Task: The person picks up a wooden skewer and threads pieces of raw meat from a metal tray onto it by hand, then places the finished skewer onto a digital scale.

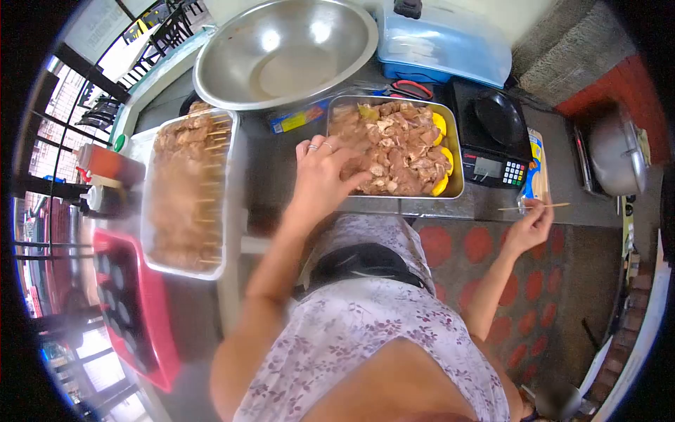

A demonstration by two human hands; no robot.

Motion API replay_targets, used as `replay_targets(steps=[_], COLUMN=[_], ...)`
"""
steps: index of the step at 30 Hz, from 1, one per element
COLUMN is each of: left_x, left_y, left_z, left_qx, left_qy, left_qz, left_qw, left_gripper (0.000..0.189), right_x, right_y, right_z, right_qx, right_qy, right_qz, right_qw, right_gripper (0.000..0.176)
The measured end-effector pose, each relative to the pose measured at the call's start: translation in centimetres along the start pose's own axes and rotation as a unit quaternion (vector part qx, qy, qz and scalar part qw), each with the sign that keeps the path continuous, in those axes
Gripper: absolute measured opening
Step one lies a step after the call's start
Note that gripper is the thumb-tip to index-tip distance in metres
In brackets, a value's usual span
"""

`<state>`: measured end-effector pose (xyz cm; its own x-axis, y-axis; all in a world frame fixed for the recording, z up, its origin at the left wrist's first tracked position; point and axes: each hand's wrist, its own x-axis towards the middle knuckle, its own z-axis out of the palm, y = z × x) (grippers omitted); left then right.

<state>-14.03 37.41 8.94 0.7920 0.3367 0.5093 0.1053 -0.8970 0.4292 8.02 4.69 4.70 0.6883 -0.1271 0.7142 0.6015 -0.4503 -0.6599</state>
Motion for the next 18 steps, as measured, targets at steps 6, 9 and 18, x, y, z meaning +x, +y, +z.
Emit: replay_targets(steps=[6, 9, 18], left_x=[3.1, 5.2, 9.5], left_y=[-0.8, -0.8, 0.1], left_z=[0.1, -1.4, -2.6], left_qx=[0.004, -0.022, -0.211], left_qy=[-0.015, -0.032, -0.073], left_qz=[0.028, 0.035, -0.056], left_qw=[0.999, 0.999, 0.973], left_gripper=[0.019, 0.013, 0.015], right_x=[-1.6, -0.7, -3.6], right_y=[-1.2, -2.8, -5.9], right_z=[-0.3, -0.8, -1.2], right_qx=[0.029, 0.052, 0.11], right_qy=[-0.032, -0.017, -0.126], right_qz=[0.036, 0.013, 0.134], right_qw=[0.998, 0.998, 0.977], right_gripper=[0.028, 0.028, 0.025])
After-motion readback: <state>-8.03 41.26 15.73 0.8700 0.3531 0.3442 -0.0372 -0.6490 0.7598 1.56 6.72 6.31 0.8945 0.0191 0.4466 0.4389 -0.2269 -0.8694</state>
